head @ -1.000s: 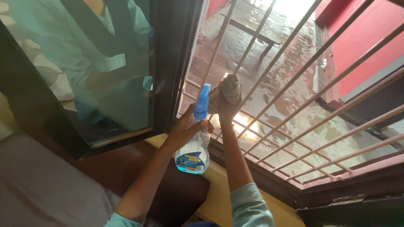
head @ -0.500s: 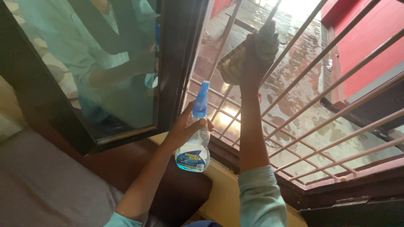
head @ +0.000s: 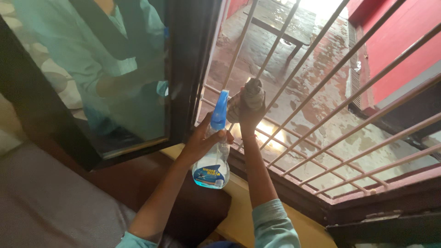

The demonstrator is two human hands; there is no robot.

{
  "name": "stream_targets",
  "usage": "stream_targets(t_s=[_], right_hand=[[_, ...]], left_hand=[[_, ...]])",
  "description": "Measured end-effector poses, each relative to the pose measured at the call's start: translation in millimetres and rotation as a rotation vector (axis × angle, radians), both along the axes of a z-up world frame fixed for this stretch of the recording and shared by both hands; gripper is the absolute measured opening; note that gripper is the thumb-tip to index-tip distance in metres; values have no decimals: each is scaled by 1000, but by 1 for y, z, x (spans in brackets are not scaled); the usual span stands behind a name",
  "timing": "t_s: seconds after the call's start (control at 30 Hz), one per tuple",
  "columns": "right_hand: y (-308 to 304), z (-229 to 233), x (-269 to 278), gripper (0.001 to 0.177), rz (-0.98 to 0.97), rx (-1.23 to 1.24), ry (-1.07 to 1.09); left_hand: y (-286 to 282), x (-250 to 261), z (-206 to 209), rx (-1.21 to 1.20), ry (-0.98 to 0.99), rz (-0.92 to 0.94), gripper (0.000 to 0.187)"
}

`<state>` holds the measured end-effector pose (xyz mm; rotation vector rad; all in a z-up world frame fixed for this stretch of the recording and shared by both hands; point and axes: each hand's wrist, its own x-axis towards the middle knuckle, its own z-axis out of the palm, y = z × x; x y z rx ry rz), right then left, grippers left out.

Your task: The person sprays a window with a cleaning solution and wipes the glass with a cloth. They repeatedly spray and wipe the same area of the window, focusing on the lower section near the metal grille.

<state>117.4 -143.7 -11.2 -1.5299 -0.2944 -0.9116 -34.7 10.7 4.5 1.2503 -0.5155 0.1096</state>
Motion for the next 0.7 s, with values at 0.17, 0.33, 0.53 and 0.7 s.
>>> stream_targets(t_s=[0.17,0.33,0.53,0.7], right_hand=[[-19,-3,-19,41,-194,-253,-178],[-78,55,-3,50,-320,-174,-369],[-95,135,37,44,-325,-34,-196],[-86,88,39,41,-278,-71,-200]], left_hand=[[-8,4,0,34,44,-10,66],[-22,15,9,75,-25,-41,69],[-33,22,19,57,-103,-109,69],[-35,21,15,12,-70,-125,67]])
